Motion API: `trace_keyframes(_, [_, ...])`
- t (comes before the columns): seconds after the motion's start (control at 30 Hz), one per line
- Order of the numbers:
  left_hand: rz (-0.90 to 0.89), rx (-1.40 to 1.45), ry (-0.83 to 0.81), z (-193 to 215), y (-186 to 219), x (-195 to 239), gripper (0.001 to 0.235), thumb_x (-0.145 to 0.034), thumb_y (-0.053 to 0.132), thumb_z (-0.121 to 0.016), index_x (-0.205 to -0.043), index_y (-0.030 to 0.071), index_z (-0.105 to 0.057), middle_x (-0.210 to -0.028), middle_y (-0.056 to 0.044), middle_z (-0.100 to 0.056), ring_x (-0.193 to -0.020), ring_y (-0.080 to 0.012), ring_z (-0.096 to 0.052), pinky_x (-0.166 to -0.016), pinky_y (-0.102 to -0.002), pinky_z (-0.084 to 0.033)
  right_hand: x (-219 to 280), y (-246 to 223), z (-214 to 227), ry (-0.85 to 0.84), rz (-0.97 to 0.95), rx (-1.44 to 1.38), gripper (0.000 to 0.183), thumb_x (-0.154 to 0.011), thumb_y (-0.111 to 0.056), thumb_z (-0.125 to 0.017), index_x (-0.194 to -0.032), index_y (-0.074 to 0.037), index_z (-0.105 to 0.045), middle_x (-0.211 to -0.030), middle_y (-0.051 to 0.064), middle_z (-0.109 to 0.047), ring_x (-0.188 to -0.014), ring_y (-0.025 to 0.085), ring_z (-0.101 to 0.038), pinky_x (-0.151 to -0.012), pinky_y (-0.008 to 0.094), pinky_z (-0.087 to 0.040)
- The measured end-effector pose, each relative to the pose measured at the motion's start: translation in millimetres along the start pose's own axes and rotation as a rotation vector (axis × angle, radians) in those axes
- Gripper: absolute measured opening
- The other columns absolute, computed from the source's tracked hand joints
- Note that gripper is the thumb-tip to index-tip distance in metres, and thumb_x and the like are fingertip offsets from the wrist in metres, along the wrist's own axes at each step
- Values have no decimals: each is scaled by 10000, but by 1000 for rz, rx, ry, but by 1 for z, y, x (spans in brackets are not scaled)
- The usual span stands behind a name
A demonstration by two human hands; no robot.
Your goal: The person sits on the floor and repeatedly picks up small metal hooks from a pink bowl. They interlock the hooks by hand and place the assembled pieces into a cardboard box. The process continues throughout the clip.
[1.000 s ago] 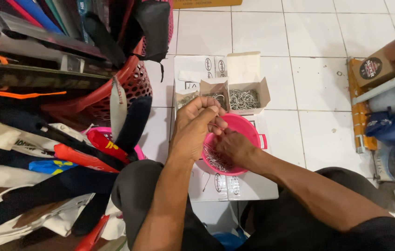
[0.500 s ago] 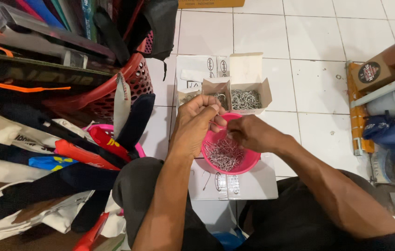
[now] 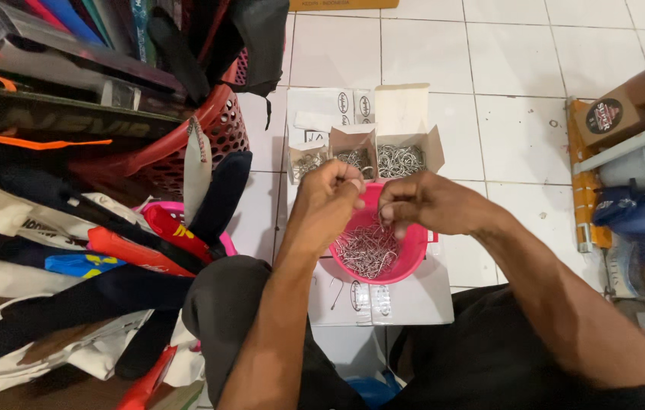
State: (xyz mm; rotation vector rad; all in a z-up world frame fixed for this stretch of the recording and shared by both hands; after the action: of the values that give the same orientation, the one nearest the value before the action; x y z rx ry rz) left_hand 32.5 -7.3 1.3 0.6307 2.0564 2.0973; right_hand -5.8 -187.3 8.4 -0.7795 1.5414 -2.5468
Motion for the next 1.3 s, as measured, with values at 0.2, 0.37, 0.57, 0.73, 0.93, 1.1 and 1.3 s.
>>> trace_keyframes(0.2, [-4, -34, -43, -8, 4, 4, 169, -908, 46, -602, -1021, -30, -702, -955, -205, -716, -785, -213, -741, -559, -234, -550, 5, -3, 6, 120, 26, -326, 150, -905, -11, -669, -1002, 73, -747, -815, 203, -765, -657, 272, -786, -681, 374, -649])
trace_keyframes(0.37, [65, 51, -62, -10, 3, 5, 160, -915, 50, -614, -1024, -27, -702, -925, -198, -714, -771, -200, -727, -558, -206, -550, 10, -13, 12, 250, 124, -443, 146, -878, 2, -720, -991, 94, -713, -798, 234, -763, -659, 311, -787, -672, 408, -658])
trace_keyframes(0.57, [133, 173, -38, -17, 0, 4, 195, -856, 68, -651, -1002, -46, -710, -841, -146, -712, -708, -145, -726, -529, -159, -560, 7, -10, 8, 397, 183, -553, 137, -869, 26, -745, -962, 116, -699, -757, 235, -731, -637, 294, -766, -644, 368, -656])
trace_keyframes(0.73, [139, 162, -33, -13, 2, 4, 202, -850, 76, -661, -1006, -36, -722, -841, -151, -720, -712, -154, -731, -539, -173, -574, 5, -13, 4, 412, 196, -526, 139, -855, 44, -751, -956, 130, -709, -743, 251, -729, -623, 297, -762, -636, 382, -661])
trace_keyframes(0.93, [-33, 64, 208, 21, 37, 15, 156, -888, 44, -600, -968, 13, -730, -755, -150, -700, -609, -149, -636, -451, -183, -496, -14, -1, 3, 496, 227, -429, 125, -896, 12, -736, -995, 85, -717, -795, 202, -723, -694, 255, -751, -696, 365, -651])
trace_keyframes(1.1, [-162, 215, 360, 44, 34, 9, 101, -870, 53, -621, -917, -5, -689, -842, -163, -713, -677, -156, -703, -535, -194, -550, -65, 22, -1, 524, 257, 175, 135, -911, -124, -703, -1025, -141, -772, -693, 50, -730, -701, 216, -749, -713, 347, -578])
trace_keyframes(1.3, [-165, 230, 355, 46, 34, 11, 114, -870, 55, -616, -925, -1, -699, -845, -163, -731, -675, -156, -711, -532, -214, -565, -126, 14, -18, 524, 264, 550, 100, -882, -148, -661, -948, -163, -735, -767, 134, -726, -794, 420, -715, -711, 524, -573])
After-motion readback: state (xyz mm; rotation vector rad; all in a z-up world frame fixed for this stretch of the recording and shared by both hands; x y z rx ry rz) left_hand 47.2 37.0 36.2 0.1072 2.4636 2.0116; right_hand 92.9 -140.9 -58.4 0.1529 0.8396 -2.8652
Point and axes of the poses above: each hand's wrist, its own x-axis away from the middle knuckle, its own z-axis out of the back of the hand, y = z × x, the point moved 4 cm from there along -x, towards the middle knuckle
